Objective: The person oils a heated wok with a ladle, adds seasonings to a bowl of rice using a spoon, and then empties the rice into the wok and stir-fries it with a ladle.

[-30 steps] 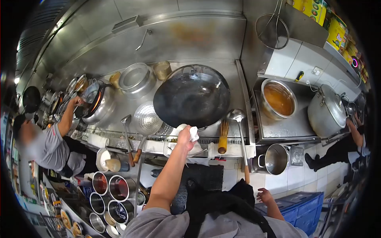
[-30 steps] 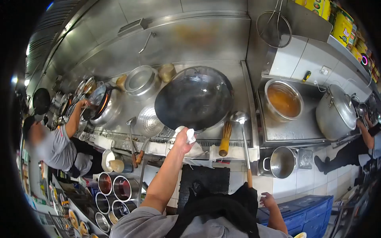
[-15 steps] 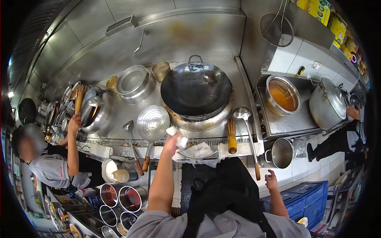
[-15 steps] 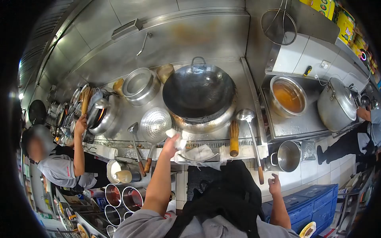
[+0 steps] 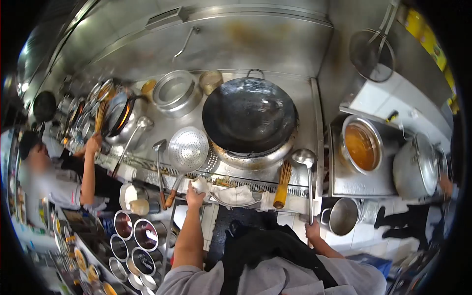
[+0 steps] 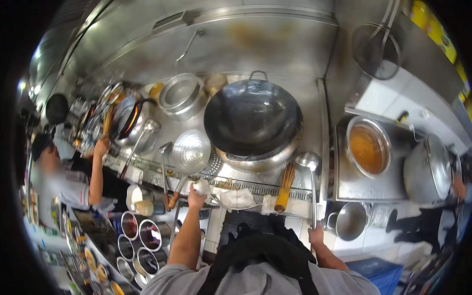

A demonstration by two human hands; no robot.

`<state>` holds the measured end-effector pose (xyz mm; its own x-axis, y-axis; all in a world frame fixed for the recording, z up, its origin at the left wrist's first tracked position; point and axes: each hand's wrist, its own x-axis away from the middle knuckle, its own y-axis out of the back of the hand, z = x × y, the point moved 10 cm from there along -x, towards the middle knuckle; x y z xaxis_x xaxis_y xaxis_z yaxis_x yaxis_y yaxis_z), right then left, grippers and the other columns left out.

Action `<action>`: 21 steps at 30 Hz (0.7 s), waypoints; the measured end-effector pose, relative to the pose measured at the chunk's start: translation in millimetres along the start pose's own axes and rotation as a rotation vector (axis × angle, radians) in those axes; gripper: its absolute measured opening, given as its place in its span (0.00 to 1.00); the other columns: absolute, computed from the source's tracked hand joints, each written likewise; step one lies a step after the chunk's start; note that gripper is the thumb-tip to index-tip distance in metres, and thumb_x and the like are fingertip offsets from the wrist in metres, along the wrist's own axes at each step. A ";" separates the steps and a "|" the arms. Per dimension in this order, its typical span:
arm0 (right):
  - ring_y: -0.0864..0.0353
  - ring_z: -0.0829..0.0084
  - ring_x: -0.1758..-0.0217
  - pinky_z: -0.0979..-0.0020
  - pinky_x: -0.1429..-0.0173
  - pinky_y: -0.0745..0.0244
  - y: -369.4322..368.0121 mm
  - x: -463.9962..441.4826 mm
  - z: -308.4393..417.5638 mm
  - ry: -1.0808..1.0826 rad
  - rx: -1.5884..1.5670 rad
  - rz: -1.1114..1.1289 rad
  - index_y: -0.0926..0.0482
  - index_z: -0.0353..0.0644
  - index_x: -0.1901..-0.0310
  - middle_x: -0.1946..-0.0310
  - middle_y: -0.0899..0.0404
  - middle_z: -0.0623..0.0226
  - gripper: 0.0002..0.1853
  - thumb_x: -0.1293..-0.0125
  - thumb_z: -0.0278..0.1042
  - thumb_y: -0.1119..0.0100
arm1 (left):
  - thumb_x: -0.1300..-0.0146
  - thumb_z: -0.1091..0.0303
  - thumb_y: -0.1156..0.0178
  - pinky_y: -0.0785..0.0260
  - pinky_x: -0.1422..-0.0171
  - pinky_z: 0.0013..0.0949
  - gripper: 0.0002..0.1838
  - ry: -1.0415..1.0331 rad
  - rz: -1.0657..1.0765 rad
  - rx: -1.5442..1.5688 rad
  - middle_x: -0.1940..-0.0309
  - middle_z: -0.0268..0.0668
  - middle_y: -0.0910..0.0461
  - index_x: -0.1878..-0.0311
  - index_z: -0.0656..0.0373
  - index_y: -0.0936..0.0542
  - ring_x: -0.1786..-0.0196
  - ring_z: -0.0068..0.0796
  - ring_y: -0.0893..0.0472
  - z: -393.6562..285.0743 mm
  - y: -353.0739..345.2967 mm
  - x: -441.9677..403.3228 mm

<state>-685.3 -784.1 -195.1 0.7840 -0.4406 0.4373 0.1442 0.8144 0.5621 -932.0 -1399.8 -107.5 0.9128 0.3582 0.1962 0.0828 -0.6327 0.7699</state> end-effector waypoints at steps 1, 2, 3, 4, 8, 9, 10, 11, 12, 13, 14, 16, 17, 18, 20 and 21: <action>0.34 0.74 0.89 0.68 0.88 0.37 14.0 -3.6 6.1 -0.032 -0.032 0.026 0.35 0.43 0.60 0.85 0.34 0.69 0.08 0.41 0.25 0.49 | 0.57 0.65 0.27 0.39 0.32 0.47 0.55 0.069 -0.038 -0.014 0.40 0.56 0.32 0.26 0.55 0.49 0.38 0.56 0.31 9.0 6.4 11.2; 0.35 0.76 0.90 0.69 0.88 0.38 29.3 1.3 8.3 -0.072 -0.066 0.053 0.33 0.44 0.63 0.85 0.35 0.70 0.06 0.42 0.25 0.50 | 0.56 0.64 0.27 0.42 0.31 0.48 0.55 0.151 -0.057 -0.042 0.36 0.57 0.36 0.26 0.54 0.49 0.35 0.57 0.35 19.5 11.0 21.3; 0.37 0.78 0.90 0.71 0.89 0.41 44.3 7.5 25.4 -0.120 -0.168 0.067 0.33 0.44 0.63 0.85 0.37 0.72 0.06 0.43 0.24 0.52 | 0.56 0.64 0.27 0.42 0.30 0.48 0.55 0.105 -0.098 -0.087 0.36 0.57 0.38 0.26 0.54 0.49 0.35 0.57 0.36 25.2 16.9 32.0; 0.34 0.79 0.88 0.70 0.85 0.40 60.7 4.6 36.7 -0.020 -0.173 0.042 0.33 0.37 0.64 0.84 0.34 0.70 0.06 0.45 0.24 0.51 | 0.55 0.63 0.27 0.42 0.30 0.48 0.54 0.060 -0.141 -0.127 0.35 0.58 0.39 0.27 0.54 0.48 0.34 0.58 0.37 36.2 22.8 43.1; 0.36 0.81 0.88 0.75 0.87 0.40 86.9 -1.4 138.5 0.061 -0.276 0.155 0.34 0.39 0.65 0.84 0.35 0.71 0.05 0.44 0.23 0.52 | 0.54 0.63 0.30 0.39 0.32 0.46 0.41 0.164 -0.132 -0.185 0.40 0.55 0.33 0.34 0.56 0.35 0.37 0.54 0.33 95.8 48.4 143.9; 0.36 0.81 0.88 0.76 0.85 0.38 77.2 -0.7 177.4 0.094 -0.345 0.289 0.32 0.39 0.63 0.84 0.35 0.71 0.06 0.43 0.22 0.51 | 0.53 0.61 0.31 0.37 0.33 0.46 0.37 0.265 -0.048 -0.132 0.41 0.55 0.32 0.37 0.57 0.31 0.38 0.54 0.31 122.7 45.2 176.8; 0.36 0.81 0.88 0.76 0.85 0.38 66.9 -5.5 207.0 0.121 -0.314 0.369 0.32 0.39 0.63 0.84 0.35 0.71 0.06 0.43 0.22 0.51 | 0.54 0.60 0.31 0.36 0.33 0.44 0.36 0.371 -0.051 -0.223 0.43 0.54 0.28 0.39 0.57 0.29 0.39 0.51 0.28 133.7 52.1 216.0; 0.35 0.80 0.87 0.75 0.83 0.36 44.0 -3.0 238.9 0.154 -0.393 0.571 0.31 0.38 0.61 0.84 0.34 0.71 0.07 0.42 0.22 0.51 | 0.54 0.58 0.31 0.35 0.33 0.42 0.35 0.482 0.034 -0.194 0.44 0.53 0.26 0.40 0.58 0.28 0.40 0.49 0.26 150.0 49.3 250.9; 0.34 0.79 0.87 0.75 0.82 0.34 18.3 1.8 271.4 0.177 -0.464 0.784 0.31 0.38 0.58 0.84 0.34 0.71 0.09 0.42 0.21 0.51 | 0.54 0.57 0.31 0.35 0.34 0.41 0.35 0.595 0.111 -0.146 0.45 0.51 0.24 0.41 0.59 0.26 0.41 0.47 0.25 167.4 46.6 291.8; 0.33 0.79 0.85 0.74 0.78 0.31 -6.7 7.8 302.9 0.261 -0.384 0.967 0.31 0.36 0.52 0.83 0.32 0.71 0.12 0.39 0.23 0.48 | 0.54 0.54 0.31 0.33 0.35 0.39 0.34 0.662 0.111 -0.112 0.47 0.49 0.21 0.43 0.60 0.24 0.42 0.44 0.23 210.2 33.5 328.8; 0.33 0.78 0.85 0.73 0.77 0.31 -32.7 17.6 330.1 0.332 -0.371 1.083 0.33 0.38 0.48 0.82 0.34 0.71 0.15 0.36 0.26 0.47 | 0.52 0.52 0.32 0.33 0.35 0.40 0.33 0.768 0.074 -0.045 0.46 0.48 0.22 0.43 0.61 0.24 0.41 0.45 0.23 217.0 36.9 369.3; 0.35 0.79 0.85 0.75 0.79 0.33 -81.7 14.3 333.6 0.292 -0.336 1.114 0.35 0.41 0.47 0.82 0.36 0.72 0.16 0.35 0.27 0.47 | 0.49 0.51 0.33 0.32 0.36 0.39 0.33 0.897 0.061 0.086 0.45 0.48 0.22 0.42 0.61 0.24 0.41 0.45 0.23 250.0 18.8 440.7; 0.38 0.81 0.87 0.77 0.83 0.37 -101.8 16.0 336.5 0.287 -0.232 1.100 0.36 0.43 0.49 0.82 0.38 0.73 0.15 0.36 0.25 0.47 | 0.48 0.50 0.33 0.31 0.38 0.39 0.33 0.911 0.039 0.113 0.47 0.48 0.21 0.43 0.60 0.24 0.43 0.45 0.22 231.7 30.2 465.5; 0.38 0.81 0.87 0.77 0.83 0.37 -121.8 30.6 341.2 0.316 -0.179 1.198 0.36 0.43 0.49 0.82 0.38 0.73 0.15 0.36 0.25 0.47 | 0.48 0.50 0.33 0.30 0.39 0.38 0.32 0.935 -0.028 0.178 0.49 0.48 0.20 0.44 0.61 0.23 0.44 0.45 0.21 241.2 25.9 495.0; 0.40 0.82 0.88 0.78 0.86 0.40 -153.5 56.7 343.8 0.390 -0.008 1.293 0.37 0.43 0.53 0.82 0.38 0.74 0.14 0.39 0.22 0.48 | 0.46 0.53 0.33 0.29 0.42 0.38 0.30 0.949 -0.249 0.365 0.50 0.49 0.19 0.45 0.62 0.23 0.47 0.44 0.20 248.6 24.7 550.3; 0.41 0.82 0.90 0.78 0.88 0.41 -165.4 73.7 338.3 0.332 0.040 1.327 0.37 0.42 0.55 0.82 0.38 0.73 0.15 0.42 0.21 0.47 | 0.45 0.56 0.34 0.28 0.45 0.38 0.28 0.928 -0.407 0.458 0.53 0.48 0.18 0.45 0.63 0.23 0.51 0.42 0.19 282.0 5.7 581.6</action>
<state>-855.7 -1079.0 -18.3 0.4260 0.7704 0.4743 -0.8351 0.5365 -0.1214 -287.9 -1388.7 -160.3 0.1467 0.8502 0.5056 0.6226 -0.4765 0.6207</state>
